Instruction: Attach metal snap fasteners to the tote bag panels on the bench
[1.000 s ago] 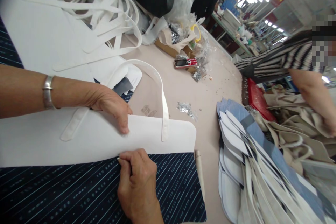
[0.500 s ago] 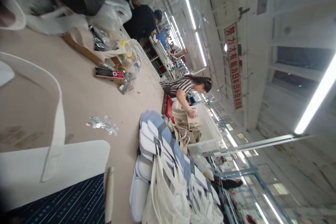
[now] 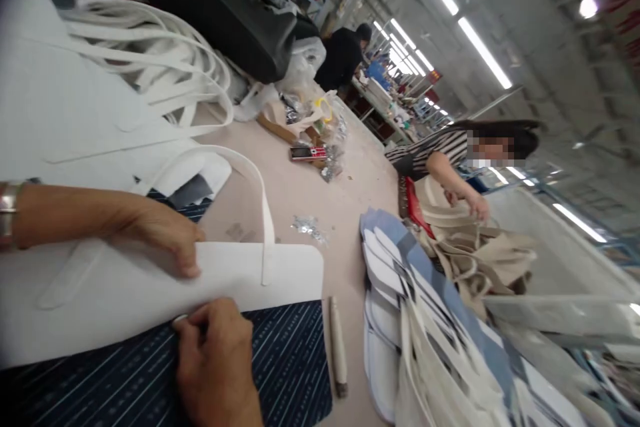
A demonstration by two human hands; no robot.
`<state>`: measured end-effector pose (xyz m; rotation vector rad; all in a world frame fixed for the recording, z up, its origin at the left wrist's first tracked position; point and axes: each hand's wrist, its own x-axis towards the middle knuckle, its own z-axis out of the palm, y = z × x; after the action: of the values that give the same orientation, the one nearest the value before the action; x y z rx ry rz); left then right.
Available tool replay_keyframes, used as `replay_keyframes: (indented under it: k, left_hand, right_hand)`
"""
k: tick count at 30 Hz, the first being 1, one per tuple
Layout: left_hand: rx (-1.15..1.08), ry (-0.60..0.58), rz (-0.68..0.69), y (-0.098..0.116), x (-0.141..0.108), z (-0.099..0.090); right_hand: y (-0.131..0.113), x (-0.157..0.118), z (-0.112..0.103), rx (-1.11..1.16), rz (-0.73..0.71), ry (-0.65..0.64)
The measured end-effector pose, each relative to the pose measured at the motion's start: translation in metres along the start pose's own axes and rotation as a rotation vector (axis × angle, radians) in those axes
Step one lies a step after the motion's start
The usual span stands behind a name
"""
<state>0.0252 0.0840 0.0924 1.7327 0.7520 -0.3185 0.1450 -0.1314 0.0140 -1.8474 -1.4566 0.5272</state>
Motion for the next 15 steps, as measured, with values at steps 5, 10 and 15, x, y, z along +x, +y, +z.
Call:
replay_keyframes:
  k: [5, 10, 15]
  left_hand:
    - [-0.13, -0.278, -0.138, -0.011, 0.013, 0.0]
    - [-0.167, -0.305, -0.129, -0.015, 0.016, 0.003]
    - [0.005, -0.117, -0.027, -0.011, 0.01, 0.008]
  right_hand:
    - [-0.002, -0.002, -0.004, -0.043, -0.082, -0.033]
    - [-0.005, -0.003, -0.001, -0.168, -0.186, 0.024]
    - [-0.01, -0.006, 0.006, -0.148, -0.165, 0.071]
